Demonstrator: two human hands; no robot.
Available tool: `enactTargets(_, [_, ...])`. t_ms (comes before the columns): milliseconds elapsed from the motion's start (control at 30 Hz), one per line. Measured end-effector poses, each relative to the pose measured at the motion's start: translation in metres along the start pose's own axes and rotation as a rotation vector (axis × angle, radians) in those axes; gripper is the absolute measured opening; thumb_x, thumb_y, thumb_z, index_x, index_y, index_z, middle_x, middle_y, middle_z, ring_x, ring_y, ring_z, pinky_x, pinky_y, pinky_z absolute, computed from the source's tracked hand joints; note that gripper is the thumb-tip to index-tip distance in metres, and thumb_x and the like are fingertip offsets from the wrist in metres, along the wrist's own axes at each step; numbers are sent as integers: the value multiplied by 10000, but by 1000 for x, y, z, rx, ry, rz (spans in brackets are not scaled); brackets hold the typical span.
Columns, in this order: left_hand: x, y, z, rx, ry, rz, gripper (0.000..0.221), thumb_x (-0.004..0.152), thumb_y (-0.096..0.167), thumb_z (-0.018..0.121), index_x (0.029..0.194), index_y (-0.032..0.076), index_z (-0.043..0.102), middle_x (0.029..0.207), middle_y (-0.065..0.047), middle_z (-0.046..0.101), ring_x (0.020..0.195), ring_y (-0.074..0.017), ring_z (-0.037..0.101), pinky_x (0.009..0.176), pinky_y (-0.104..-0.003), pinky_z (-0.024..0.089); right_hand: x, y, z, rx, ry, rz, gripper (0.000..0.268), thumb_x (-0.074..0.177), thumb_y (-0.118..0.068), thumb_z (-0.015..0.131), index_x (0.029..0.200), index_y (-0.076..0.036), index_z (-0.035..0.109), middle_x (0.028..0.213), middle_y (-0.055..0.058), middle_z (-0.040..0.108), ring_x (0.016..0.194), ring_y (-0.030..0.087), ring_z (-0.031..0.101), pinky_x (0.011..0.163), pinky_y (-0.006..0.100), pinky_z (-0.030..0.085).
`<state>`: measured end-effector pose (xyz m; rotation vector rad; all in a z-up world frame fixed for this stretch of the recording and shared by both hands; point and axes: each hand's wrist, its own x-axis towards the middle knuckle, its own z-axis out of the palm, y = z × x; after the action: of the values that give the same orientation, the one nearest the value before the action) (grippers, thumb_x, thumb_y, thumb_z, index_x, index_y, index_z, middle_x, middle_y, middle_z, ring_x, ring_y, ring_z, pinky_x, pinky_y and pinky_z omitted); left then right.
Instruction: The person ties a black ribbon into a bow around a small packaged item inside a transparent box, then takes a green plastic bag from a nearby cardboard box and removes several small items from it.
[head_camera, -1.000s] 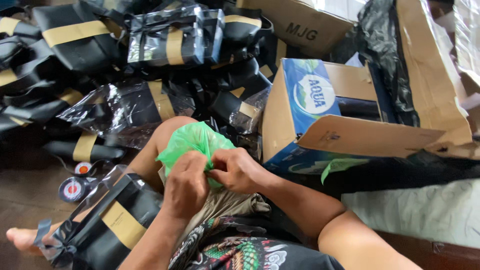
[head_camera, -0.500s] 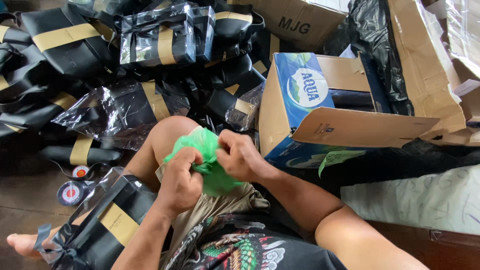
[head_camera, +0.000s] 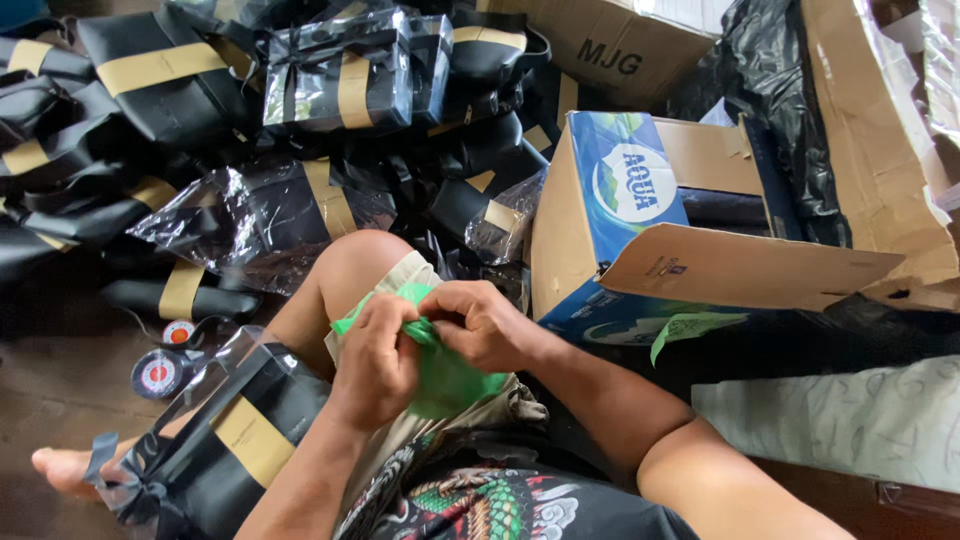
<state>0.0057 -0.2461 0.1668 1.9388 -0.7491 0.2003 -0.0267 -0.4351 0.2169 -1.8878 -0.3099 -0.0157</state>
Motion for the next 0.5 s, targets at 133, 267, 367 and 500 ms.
enactTargets(133, [3, 5, -4, -56, -42, -47, 228, 878, 7, 491, 998, 134, 636, 899, -107, 617, 892, -383, 695, 799, -406, 576, -2, 13, 2, -66, -43, 33, 126, 845, -18, 652, 921, -72, 737, 763, 123, 644, 735, 213, 635, 665, 392, 532])
enactTargets(267, [4, 4, -11, -264, -50, -52, 281, 805, -63, 507, 948, 143, 635, 875, -87, 606, 881, -345, 679, 863, -424, 551, -2, 25, 8, -24, 87, 150, 132, 838, -37, 619, 856, -108, 729, 675, 27, 574, 636, 127, 571, 553, 301, 461])
enactTargets(367, [4, 6, -13, -329, -68, -41, 300, 760, -98, 497, 913, 130, 619, 912, -93, 621, 924, -338, 670, 906, -441, 538, -3, 39, 9, 145, 181, 340, 151, 819, -4, 588, 829, -80, 719, 587, 21, 564, 506, 107, 552, 447, 232, 434])
enactTargets(500, [6, 7, -12, -355, -68, -30, 290, 753, -122, 506, 876, 110, 631, 952, -116, 666, 940, -359, 672, 892, -465, 540, -5, 49, 11, 327, 255, 501, 166, 828, -9, 561, 860, -31, 723, 573, 100, 610, 447, 149, 605, 374, 225, 475])
